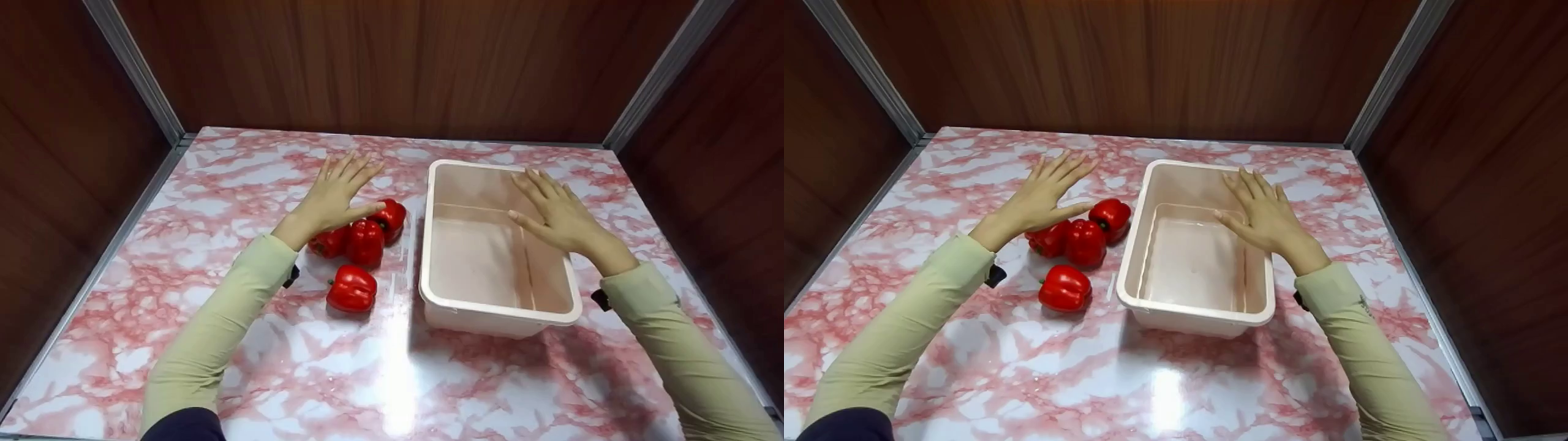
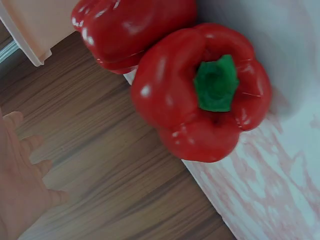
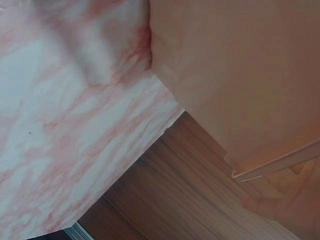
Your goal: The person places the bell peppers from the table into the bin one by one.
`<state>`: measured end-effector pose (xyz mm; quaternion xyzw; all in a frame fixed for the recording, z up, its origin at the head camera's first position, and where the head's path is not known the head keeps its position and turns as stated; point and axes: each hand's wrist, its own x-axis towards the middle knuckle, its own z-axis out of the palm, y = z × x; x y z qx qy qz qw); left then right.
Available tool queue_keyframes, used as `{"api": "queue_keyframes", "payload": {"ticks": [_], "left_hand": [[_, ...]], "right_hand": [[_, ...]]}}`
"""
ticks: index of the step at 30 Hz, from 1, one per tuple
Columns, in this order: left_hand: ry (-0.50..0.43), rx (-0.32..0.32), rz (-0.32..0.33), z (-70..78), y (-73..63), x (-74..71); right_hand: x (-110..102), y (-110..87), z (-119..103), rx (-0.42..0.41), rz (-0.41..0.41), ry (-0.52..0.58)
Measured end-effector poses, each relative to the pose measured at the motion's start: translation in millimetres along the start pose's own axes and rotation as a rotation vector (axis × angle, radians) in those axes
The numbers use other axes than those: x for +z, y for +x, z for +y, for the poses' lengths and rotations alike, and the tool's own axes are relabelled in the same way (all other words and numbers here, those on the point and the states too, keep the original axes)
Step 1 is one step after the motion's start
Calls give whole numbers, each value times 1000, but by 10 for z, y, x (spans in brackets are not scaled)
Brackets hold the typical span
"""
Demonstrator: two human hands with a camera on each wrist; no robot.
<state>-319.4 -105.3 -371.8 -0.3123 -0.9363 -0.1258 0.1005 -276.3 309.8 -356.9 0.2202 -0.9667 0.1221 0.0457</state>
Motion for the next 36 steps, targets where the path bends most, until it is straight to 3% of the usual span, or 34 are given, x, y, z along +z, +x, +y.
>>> {"api": "queue_keyframes", "payload": {"ticks": [9, 36], "left_hand": [[-41, -52, -40, -55, -62, 43], [-110, -107, -88, -209, -252, 148]], "right_hand": [[27, -12, 24, 6, 2, 11], [-8, -63, 44, -23, -4, 41]]}}
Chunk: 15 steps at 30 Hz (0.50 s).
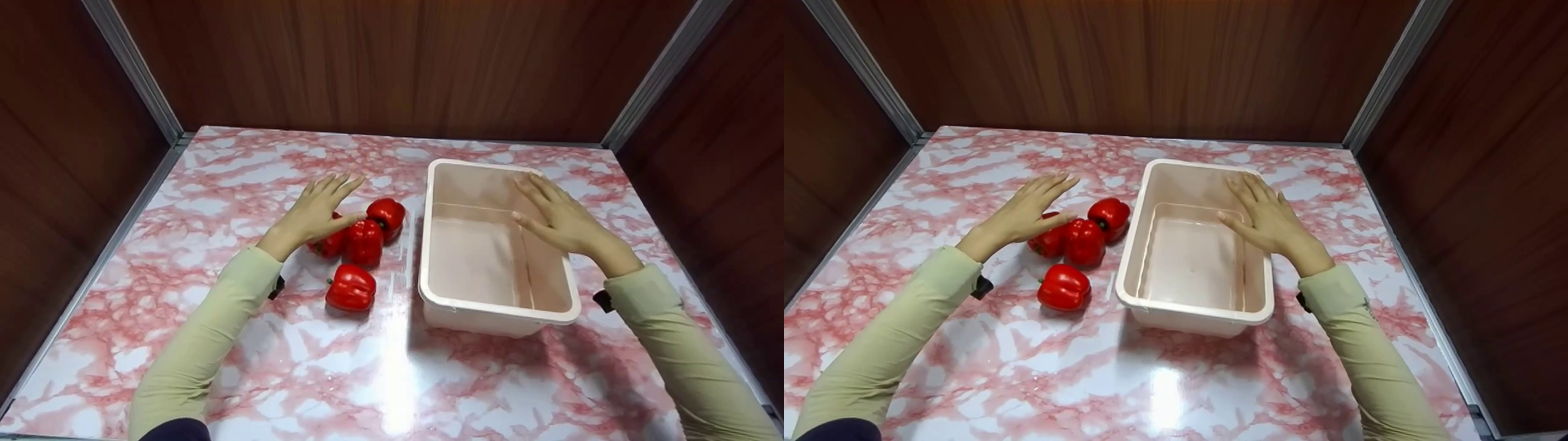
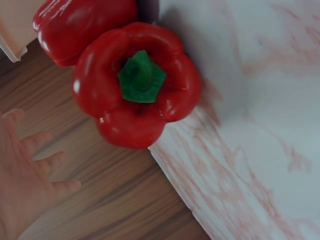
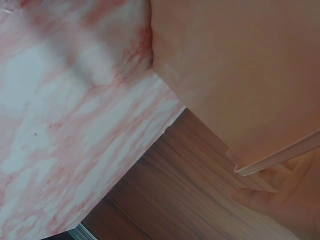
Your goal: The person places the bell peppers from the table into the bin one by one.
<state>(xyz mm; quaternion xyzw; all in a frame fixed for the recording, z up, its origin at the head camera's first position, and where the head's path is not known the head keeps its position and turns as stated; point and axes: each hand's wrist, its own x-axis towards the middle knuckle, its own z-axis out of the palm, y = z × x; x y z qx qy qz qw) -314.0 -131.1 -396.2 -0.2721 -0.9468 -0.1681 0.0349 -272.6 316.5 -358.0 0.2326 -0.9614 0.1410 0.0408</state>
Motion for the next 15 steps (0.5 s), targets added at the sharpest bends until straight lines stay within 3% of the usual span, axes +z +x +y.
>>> {"api": "queue_keyframes", "payload": {"ticks": [15], "left_hand": [[-35, -47, -30, -110, -121, 52]], "right_hand": [[-14, -41, 14, 38, -39, 2]]}}
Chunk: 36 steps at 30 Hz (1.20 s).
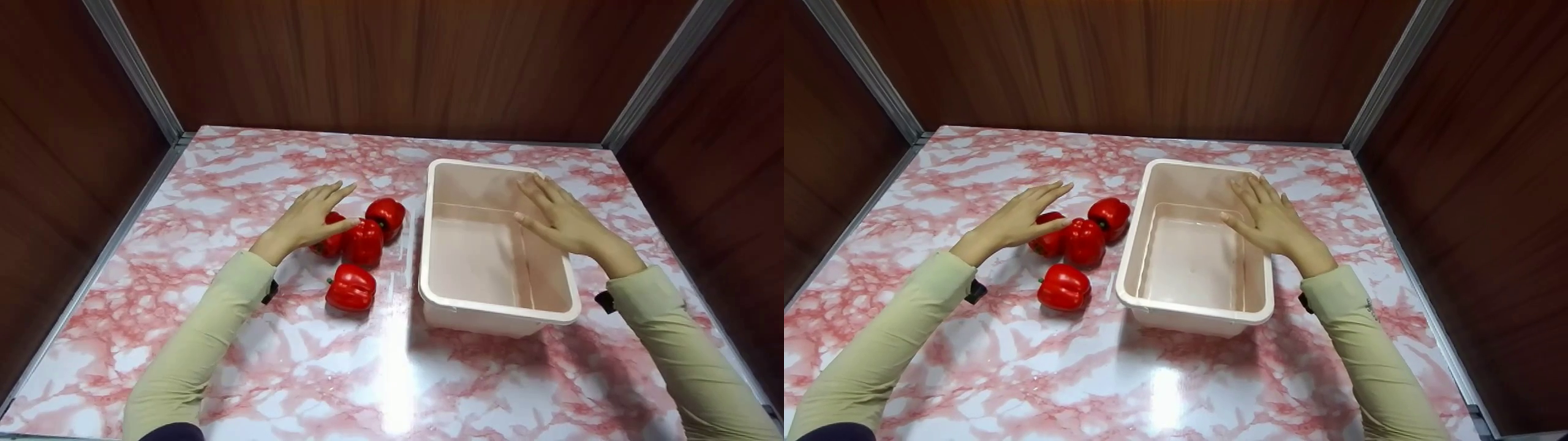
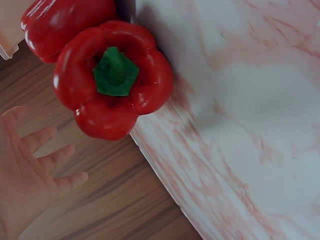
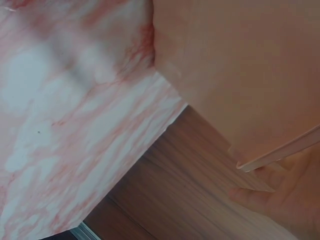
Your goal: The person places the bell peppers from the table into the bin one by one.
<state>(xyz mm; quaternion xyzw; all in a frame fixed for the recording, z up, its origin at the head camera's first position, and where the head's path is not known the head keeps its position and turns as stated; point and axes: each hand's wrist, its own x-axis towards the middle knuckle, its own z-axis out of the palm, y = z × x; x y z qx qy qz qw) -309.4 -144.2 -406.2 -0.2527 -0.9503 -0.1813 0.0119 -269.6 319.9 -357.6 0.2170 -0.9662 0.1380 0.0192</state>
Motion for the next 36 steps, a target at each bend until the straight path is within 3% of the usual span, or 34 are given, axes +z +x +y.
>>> {"api": "queue_keyframes", "payload": {"ticks": [22, 30, 36], "left_hand": [[-50, -69, -66, -141, -125, 68], [-31, -44, -75, -176, -153, 115], [-36, -65, -108, -184, -153, 145]], "right_hand": [[32, -17, 30, 53, -25, 34], [27, -29, 13, 59, -26, 55], [41, -30, 27, 64, -24, 51]]}}
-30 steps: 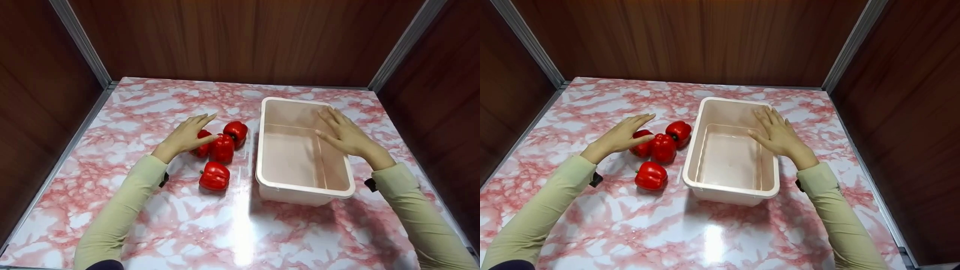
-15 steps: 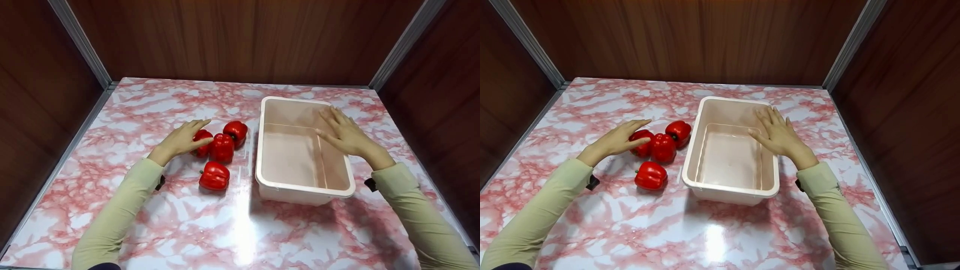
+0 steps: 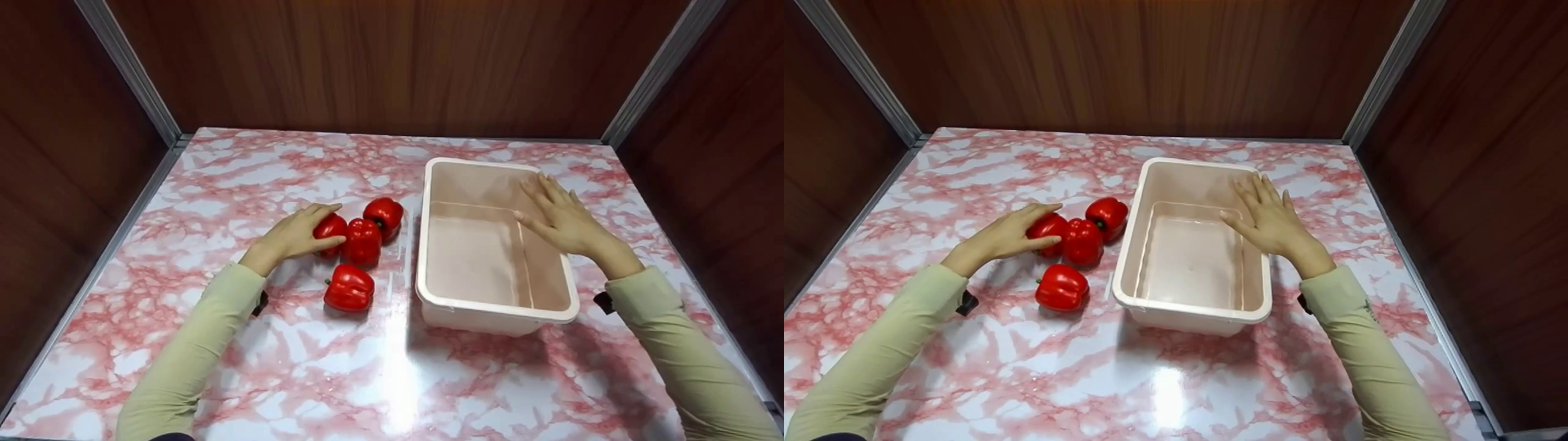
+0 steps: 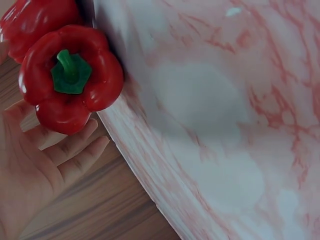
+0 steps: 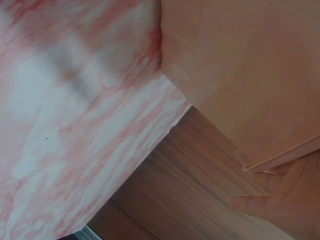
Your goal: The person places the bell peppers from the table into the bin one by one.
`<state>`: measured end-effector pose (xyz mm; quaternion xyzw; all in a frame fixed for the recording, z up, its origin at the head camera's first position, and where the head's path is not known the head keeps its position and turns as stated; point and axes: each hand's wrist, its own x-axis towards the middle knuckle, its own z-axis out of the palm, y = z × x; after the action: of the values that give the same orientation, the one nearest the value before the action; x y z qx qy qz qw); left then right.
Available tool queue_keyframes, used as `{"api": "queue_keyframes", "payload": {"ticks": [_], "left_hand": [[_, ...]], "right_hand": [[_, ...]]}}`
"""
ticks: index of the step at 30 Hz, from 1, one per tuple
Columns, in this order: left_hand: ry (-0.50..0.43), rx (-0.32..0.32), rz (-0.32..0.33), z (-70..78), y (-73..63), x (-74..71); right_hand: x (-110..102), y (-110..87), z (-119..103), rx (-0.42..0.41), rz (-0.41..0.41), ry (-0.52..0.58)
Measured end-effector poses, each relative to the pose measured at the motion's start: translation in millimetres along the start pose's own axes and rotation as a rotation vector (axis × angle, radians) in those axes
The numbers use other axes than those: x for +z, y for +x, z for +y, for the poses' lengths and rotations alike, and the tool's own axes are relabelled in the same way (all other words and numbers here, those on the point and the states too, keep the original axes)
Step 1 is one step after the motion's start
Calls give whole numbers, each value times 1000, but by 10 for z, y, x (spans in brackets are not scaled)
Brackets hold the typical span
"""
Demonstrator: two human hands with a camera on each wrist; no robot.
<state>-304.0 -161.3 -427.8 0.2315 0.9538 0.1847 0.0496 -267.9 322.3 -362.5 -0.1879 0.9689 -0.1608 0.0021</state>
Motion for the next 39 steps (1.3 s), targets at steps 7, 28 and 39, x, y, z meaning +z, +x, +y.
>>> {"api": "queue_keyframes", "payload": {"ticks": [7, 28, 39], "left_hand": [[-15, 6, -8, -17, -6, 25], [-55, 44, 20, -56, -13, 66], [-50, 82, 54, -61, -17, 62]], "right_hand": [[18, 5, 14, -5, 13, -2], [41, -10, 32, 0, 27, 48], [39, -16, 19, 1, 34, 63]]}}
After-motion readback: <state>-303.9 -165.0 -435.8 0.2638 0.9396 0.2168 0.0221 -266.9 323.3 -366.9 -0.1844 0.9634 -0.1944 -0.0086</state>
